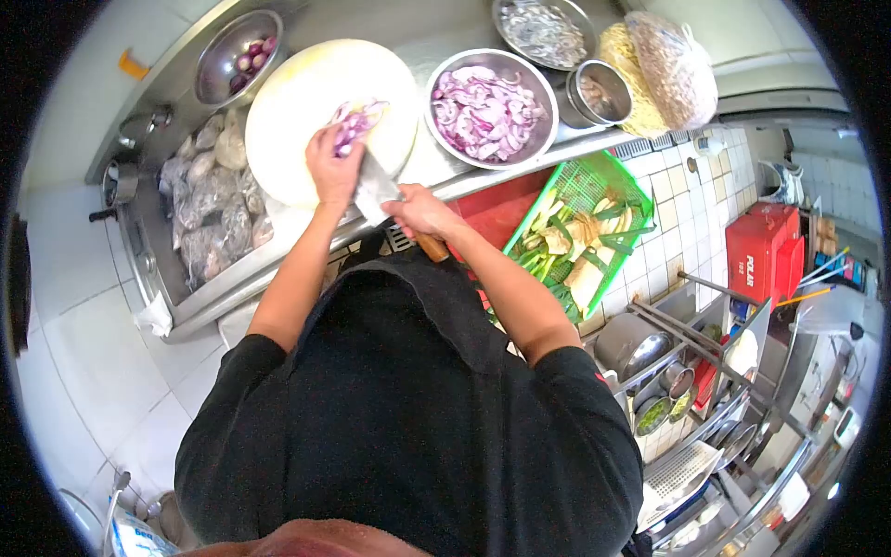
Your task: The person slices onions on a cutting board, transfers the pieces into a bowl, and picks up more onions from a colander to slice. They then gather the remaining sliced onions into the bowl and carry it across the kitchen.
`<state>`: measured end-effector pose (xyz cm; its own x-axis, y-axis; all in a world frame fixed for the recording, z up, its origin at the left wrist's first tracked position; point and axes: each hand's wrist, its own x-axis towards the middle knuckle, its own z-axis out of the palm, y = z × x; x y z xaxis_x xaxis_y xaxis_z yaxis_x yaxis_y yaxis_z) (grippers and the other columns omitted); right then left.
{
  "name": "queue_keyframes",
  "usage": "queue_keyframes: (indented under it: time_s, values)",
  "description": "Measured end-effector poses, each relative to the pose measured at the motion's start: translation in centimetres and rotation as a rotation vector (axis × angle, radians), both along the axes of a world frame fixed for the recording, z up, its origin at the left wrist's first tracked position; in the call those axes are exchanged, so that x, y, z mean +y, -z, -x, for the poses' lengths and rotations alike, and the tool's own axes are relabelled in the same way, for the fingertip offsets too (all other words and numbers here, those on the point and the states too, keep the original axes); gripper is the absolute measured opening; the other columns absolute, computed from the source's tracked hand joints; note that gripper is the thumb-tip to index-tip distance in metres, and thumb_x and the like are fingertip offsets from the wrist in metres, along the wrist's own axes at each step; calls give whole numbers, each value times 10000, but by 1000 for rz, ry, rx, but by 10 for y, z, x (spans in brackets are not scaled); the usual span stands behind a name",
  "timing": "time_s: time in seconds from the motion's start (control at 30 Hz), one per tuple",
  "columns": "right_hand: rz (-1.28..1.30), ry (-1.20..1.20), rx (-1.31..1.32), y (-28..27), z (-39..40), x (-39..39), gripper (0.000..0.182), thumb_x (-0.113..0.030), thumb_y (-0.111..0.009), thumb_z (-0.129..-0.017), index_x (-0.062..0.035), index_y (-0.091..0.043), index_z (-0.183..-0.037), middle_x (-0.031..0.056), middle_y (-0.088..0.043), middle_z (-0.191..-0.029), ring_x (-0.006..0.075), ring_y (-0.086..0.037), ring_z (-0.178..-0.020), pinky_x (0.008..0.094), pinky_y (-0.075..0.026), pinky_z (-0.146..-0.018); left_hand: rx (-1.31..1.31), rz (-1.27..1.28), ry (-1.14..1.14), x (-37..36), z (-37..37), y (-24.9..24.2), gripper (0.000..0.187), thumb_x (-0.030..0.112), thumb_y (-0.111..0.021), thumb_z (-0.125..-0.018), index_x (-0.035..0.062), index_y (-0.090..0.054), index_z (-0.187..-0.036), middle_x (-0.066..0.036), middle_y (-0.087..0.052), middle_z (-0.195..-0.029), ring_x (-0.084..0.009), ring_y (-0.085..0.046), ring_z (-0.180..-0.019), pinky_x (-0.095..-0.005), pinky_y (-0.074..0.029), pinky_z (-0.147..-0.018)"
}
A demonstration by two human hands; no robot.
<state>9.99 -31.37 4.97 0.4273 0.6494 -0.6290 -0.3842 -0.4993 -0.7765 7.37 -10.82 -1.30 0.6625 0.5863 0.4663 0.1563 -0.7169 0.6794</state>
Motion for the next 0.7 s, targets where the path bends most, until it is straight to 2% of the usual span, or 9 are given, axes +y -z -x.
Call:
queue_keyframes:
  time_s: [0.03,0.1,0.13,0.23,0.37,0.53,0.6,0.63,0.7]
  values:
    - [-25,-30,-8,1,0,3,215,-202,-659,-999,8,-616,-1024,17,-556,-659,118,-532,-460,308,-451,-439,-35,15,-44,1,2,-1,373,218,-845,-773,79,-748,-1106,-163,-663,-1159,-359,-618,-1112,-450,-505,-964]
    - [-67,-12,23,1,1,6,213,-199,-652,-1002,12,-637,-1014,23,-568,-640,119,-546,-463,311,-449,-438,-80,56,-41,3,3,-5,341,171,-849,-771,82,-754,-1086,-157,-664,-1155,-350,-619,-1102,-449,-505,-968]
    - [-81,-47,-10,-5,1,4,260,-194,-660,-991,53,-603,-1047,39,-572,-646,139,-560,-468,328,-468,-449,-101,75,-41,2,3,-8,328,148,-851,-769,83,-757,-1076,-154,-665,-1152,-345,-620,-1098,-449,-505,-969]
    - [-118,-5,-11,-12,2,-5,248,-193,-655,-995,45,-609,-1041,38,-569,-640,139,-558,-466,325,-459,-442,-138,82,7,-6,-7,-30,295,117,-852,-763,83,-765,-1043,-147,-673,-1126,-332,-627,-1078,-437,-511,-961]
    - [-141,167,-26,-49,-1,-35,221,-178,-654,-988,33,-613,-1039,37,-573,-629,141,-565,-470,328,-448,-443,-199,-51,137,-33,-42,-57,294,132,-865,-751,73,-763,-1021,-139,-687,-1109,-324,-631,-1088,-431,-514,-955]
    - [-113,444,-139,-49,-15,-79,163,-136,-653,-974,10,-623,-1040,33,-583,-645,135,-557,-472,320,-448,-458,-290,-104,415,-100,-118,-73,291,180,-862,-776,78,-744,-1022,-116,-677,-1113,-317,-623,-1087,-414,-516,-928]
    - [-83,573,-152,-55,-20,-95,134,-107,-656,-961,4,-628,-1030,34,-594,-665,135,-546,-465,313,-449,-467,-293,-90,533,-130,-150,-61,304,247,-847,-795,91,-741,-1034,-103,-677,-1127,-315,-622,-1096,-462,-489,-956]
    - [-105,650,-144,-43,-22,-105,125,-97,-664,-955,2,-630,-1024,26,-583,-666,129,-537,-463,307,-447,-454,-223,-136,548,-142,-159,-56,319,275,-830,-810,100,-745,-1063,-106,-678,-1158,-324,-617,-1133,-488,-461,-1007]
    - [-60,757,-63,-56,-16,-123,120,-96,-669,-957,-5,-624,-1021,17,-565,-661,118,-526,-461,295,-442,-436,-70,-233,541,-154,-177,-42,356,311,-803,-834,114,-748,-1126,-118,-673,-1229,-339,-600,-1202,-525,-407,-1092]
